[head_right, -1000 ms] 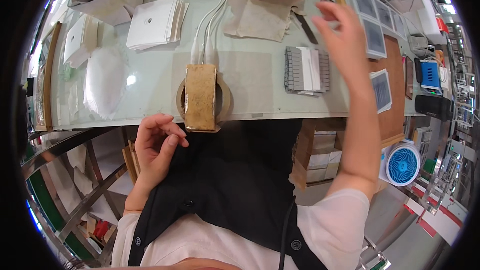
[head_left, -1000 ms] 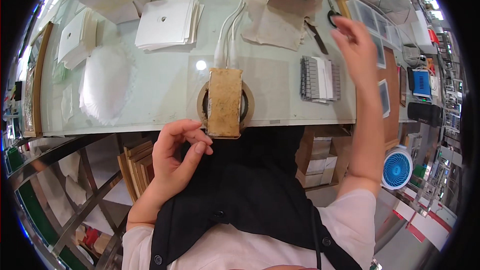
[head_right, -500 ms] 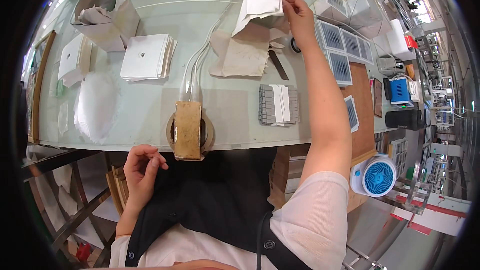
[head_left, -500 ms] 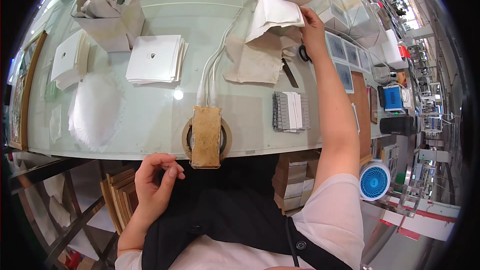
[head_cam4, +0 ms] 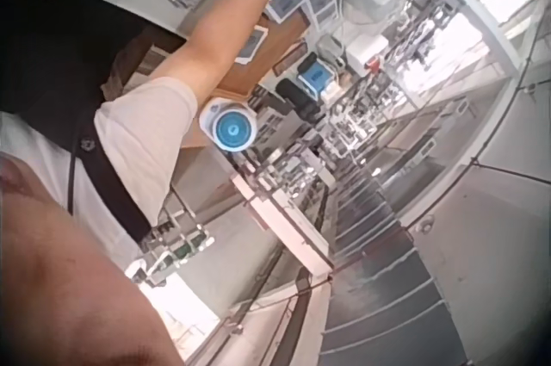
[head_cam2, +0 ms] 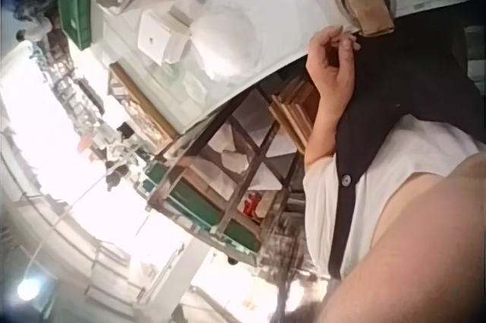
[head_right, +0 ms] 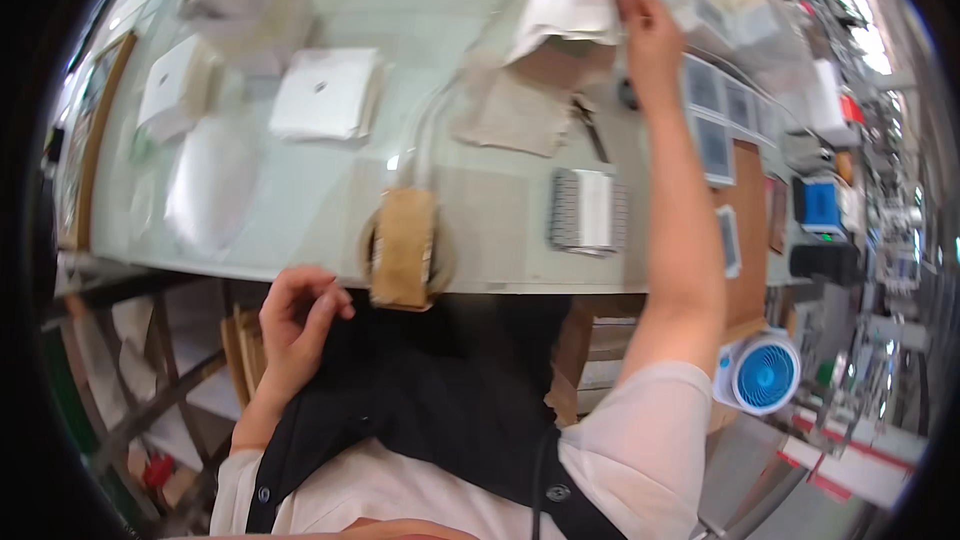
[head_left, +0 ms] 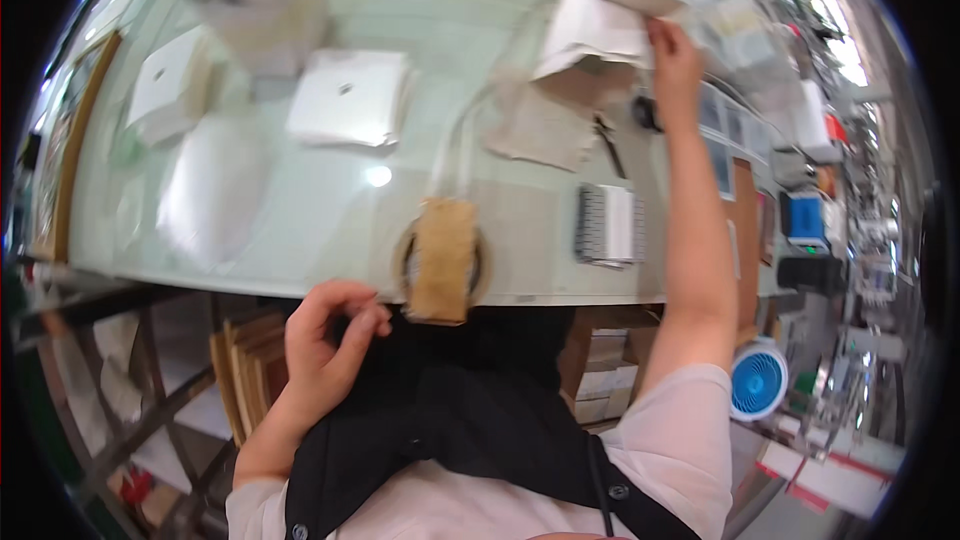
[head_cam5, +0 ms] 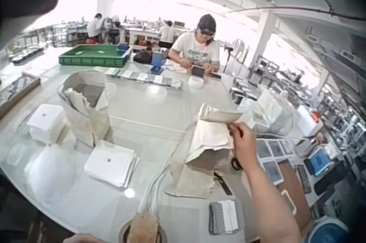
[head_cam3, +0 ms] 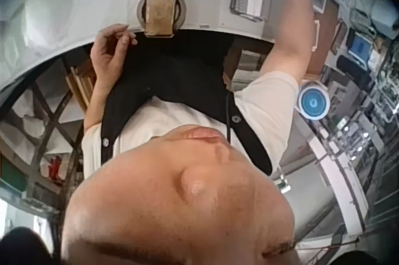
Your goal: Assembling small solar panel components by layering parts and organizing them in a storage tray.
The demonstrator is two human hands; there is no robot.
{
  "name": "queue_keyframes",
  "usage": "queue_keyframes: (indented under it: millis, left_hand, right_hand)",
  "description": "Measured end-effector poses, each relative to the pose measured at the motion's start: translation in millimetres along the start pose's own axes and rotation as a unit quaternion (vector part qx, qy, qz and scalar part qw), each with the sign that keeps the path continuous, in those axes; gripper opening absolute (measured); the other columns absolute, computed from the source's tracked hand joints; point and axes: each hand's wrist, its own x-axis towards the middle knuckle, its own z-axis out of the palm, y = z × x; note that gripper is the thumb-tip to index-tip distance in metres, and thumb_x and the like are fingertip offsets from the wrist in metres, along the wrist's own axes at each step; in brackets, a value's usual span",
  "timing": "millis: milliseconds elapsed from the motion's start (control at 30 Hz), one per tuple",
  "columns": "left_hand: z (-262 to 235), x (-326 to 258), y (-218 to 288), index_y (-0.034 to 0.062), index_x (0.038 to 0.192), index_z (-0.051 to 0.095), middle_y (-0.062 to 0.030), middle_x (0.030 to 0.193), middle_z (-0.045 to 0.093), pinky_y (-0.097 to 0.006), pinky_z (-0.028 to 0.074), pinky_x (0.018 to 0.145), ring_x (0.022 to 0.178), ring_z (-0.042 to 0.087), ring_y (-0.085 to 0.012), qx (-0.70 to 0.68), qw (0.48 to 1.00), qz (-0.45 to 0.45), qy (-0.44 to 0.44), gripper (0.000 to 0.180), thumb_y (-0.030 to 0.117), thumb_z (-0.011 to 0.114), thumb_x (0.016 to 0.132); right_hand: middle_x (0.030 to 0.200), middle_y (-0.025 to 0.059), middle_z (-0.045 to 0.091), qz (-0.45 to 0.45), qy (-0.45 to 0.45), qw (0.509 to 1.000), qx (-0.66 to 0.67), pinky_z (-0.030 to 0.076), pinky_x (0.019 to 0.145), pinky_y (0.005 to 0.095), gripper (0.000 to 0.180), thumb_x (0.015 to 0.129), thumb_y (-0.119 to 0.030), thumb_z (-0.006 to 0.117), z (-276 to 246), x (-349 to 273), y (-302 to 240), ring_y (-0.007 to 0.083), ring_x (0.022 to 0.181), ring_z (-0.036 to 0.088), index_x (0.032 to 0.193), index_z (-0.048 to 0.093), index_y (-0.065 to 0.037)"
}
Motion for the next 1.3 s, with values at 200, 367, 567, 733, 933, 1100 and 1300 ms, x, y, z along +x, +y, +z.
queue_keyframes:
  millis: [200, 367, 567, 733, 933, 1100, 1300]
  left_hand:
    - [-23.0, 32.6, 1.6, 0.0018, 0.102, 0.062, -0.0110, 0.089, 0.063, -0.031, 0.050, 0.071, 0.079, 0.063, -0.0233, 0.310, 0.930, 0.179, 0.086, 0.019, -0.002, 0.065, 0.084]
    - [-48.9, 64.3, -2.1, 0.0044, 0.102, 0.063, -0.0118, 0.098, 0.061, -0.038, 0.050, 0.076, 0.088, 0.060, -0.0320, 0.442, 0.853, 0.222, 0.168, 0.023, 0.001, 0.067, 0.079]
    - [-76.5, 81.2, 13.0, 0.0055, 0.109, 0.061, -0.0098, 0.112, 0.057, -0.039, 0.046, 0.084, 0.097, 0.056, -0.0284, 0.597, 0.731, 0.217, 0.250, 0.034, 0.010, 0.072, 0.077]
    - [-83.5, 70.5, -1.3, 0.0079, 0.107, 0.063, -0.0071, 0.115, 0.055, -0.040, 0.041, 0.084, 0.098, 0.055, -0.0242, 0.670, 0.682, 0.147, 0.254, 0.037, 0.014, 0.075, 0.074]
    - [-80.8, 65.8, -11.1, 0.0106, 0.088, 0.067, -0.0022, 0.101, 0.059, -0.036, 0.037, 0.083, 0.092, 0.057, -0.0202, 0.668, 0.701, 0.154, 0.199, 0.016, 0.013, 0.074, 0.074]
    - [-75.5, 58.7, -10.6, 0.0105, 0.086, 0.067, -0.0022, 0.103, 0.062, -0.036, 0.037, 0.083, 0.091, 0.058, -0.0187, 0.597, 0.739, 0.209, 0.229, 0.012, 0.011, 0.071, 0.075]
    - [-78.3, 67.7, -15.3, 0.0123, 0.091, 0.068, -0.0006, 0.103, 0.062, -0.035, 0.038, 0.080, 0.088, 0.060, -0.0173, 0.660, 0.698, 0.166, 0.221, 0.013, 0.014, 0.073, 0.079]
  right_hand:
    - [0.100, 0.0097, 0.069, -0.058, 0.012, 0.995, -0.077, 0.049, 0.078, 0.0281, 0.021, 0.096, -0.018, 0.058, -32.7, -11.7, -3.8, 0.0166, 0.089, 0.065, 0.109, 0.066, -0.003]
    - [0.101, 0.0079, 0.068, -0.042, -0.005, 0.998, -0.054, 0.049, 0.080, 0.0261, 0.020, 0.097, -0.017, 0.058, -47.4, -21.0, -16.3, 0.0133, 0.090, 0.063, 0.109, 0.066, -0.002]
    - [0.098, 0.0025, 0.065, -0.049, -0.035, 0.997, -0.048, 0.047, 0.077, 0.0244, 0.019, 0.098, -0.017, 0.058, -66.7, -55.6, -82.5, 0.0112, 0.085, 0.059, 0.104, 0.066, -0.002]
    - [0.093, 0.0016, 0.058, 0.128, -0.081, 0.976, 0.155, 0.039, 0.060, 0.0174, 0.020, 0.099, -0.013, 0.054, -82.8, -104.2, -131.3, 0.0053, 0.068, 0.050, 0.115, 0.060, -0.002]
    - [0.084, 0.0008, 0.054, 0.322, -0.193, 0.807, 0.456, 0.024, 0.043, 0.0147, 0.020, 0.097, -0.009, 0.055, -63.5, -146.9, -185.9, -0.0002, 0.051, 0.033, 0.116, 0.055, -0.002]
    - [0.085, -0.0004, 0.053, 0.420, -0.248, 0.734, 0.472, 0.024, 0.043, 0.0161, 0.021, 0.097, -0.009, 0.054, -34.8, -175.1, -196.3, 0.0004, 0.048, 0.032, 0.117, 0.053, -0.001]
    - [0.089, -0.0023, 0.050, 0.389, -0.242, 0.772, 0.441, 0.026, 0.045, 0.0144, 0.024, 0.095, -0.010, 0.060, -17.7, -185.9, -204.5, -0.0007, 0.053, 0.033, 0.116, 0.054, -0.001]
